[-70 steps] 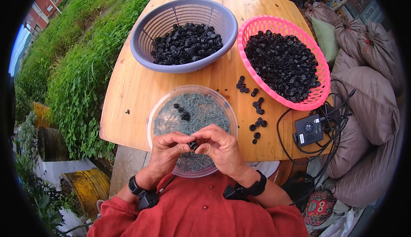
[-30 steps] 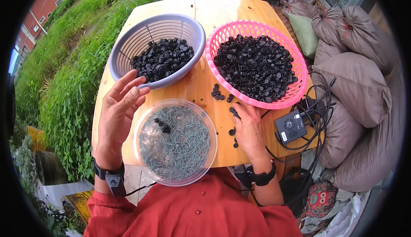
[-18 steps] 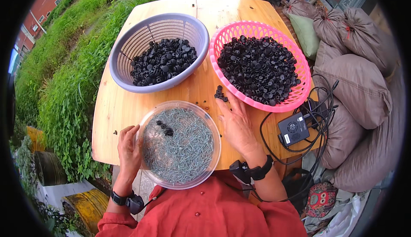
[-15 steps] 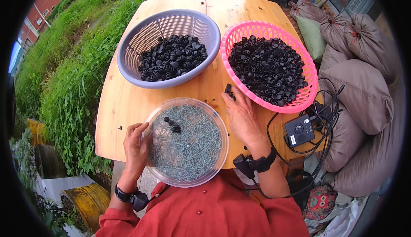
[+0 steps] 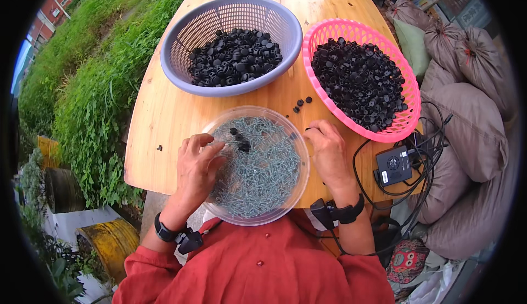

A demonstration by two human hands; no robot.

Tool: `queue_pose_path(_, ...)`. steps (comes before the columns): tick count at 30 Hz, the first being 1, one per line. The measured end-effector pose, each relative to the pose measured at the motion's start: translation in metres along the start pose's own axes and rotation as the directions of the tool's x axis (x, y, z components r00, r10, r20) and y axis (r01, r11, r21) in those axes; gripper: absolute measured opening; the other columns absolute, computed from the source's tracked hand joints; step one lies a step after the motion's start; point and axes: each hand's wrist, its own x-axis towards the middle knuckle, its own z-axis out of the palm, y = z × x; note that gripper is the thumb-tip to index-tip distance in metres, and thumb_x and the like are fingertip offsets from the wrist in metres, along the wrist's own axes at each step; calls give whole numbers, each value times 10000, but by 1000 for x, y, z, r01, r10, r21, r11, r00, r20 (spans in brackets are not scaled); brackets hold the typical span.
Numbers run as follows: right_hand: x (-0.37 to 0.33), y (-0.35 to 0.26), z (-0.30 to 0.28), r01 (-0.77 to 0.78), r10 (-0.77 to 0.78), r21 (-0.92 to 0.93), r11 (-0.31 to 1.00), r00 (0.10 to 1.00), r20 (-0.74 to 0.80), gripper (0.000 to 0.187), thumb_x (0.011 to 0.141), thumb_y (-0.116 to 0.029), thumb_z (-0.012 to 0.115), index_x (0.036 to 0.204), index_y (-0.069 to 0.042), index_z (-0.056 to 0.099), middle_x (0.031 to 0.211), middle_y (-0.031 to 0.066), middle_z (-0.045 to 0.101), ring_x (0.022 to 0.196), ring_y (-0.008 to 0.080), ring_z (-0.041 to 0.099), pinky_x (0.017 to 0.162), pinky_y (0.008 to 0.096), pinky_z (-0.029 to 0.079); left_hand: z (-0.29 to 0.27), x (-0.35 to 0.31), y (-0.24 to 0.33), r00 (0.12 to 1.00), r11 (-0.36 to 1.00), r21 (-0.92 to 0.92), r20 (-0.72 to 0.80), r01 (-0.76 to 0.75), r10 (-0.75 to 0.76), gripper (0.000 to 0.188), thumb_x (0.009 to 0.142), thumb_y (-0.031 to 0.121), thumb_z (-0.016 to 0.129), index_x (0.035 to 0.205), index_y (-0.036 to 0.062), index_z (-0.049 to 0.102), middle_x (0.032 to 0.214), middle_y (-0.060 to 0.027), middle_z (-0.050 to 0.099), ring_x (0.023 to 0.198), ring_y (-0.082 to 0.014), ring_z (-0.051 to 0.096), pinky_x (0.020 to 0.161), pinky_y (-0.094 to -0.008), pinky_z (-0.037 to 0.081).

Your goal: Assembling small black plastic components by hand on a wooden table.

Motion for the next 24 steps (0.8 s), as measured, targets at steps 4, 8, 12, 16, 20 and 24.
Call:
queue_pose_path(4,-1,-2,-3,-81,79,118,990,997,23,166,679,79,578,825,5,558,853,131,565,844,309,561,702,376,455,6,-7,8,989,994,78,129,-77,66,218,661,73,673,871,117,634,906,-55,544,853,-262,507,715,-373,378)
queue_pose_path(8,-2,-1,-6,-57,54,119,991,998,26,203,675,83,591,855,0,549,841,130,557,828,314,554,699,384,449,6,-9,16,984,992,116,176,-56,35,150,644,22,668,770,80,612,808,-60,564,790,-262,537,710,-371,399)
queue_pose_path(12,0,-5,-8,-55,62,179,982,997,-38,234,676,101,603,883,-7,574,869,135,567,825,313,573,701,367,467,5,-9,14,995,988,-155,87,-24,38,130,675,-8,627,773,73,599,819,-80,557,812,-263,538,680,-368,415)
queue_pose_path(16,-1,-17,-13,39,-14,274,961,996,-90,262,681,98,619,919,-9,600,912,130,584,831,297,599,702,342,493,0,-10,21,987,897,-418,129,144,-98,105,723,-29,626,799,33,589,773,-112,578,736,-273,578,638,-342,454)
queue_pose_path(20,-9,-42,-8,62,-83,348,935,996,45,270,686,77,634,939,-16,611,943,123,591,848,290,602,719,338,503,5,-15,17,945,710,-627,261,321,-197,79,780,-18,621,842,9,579,761,-87,597,680,-179,591,616,-269,456)
queue_pose_path(24,-12,-52,-2,20,-52,369,929,996,77,246,692,60,645,926,-13,616,947,127,590,860,285,604,726,333,505,4,-16,19,911,535,-738,322,412,-257,94,812,-15,603,901,-3,574,791,-54,608,727,-102,573,646,-229,453)
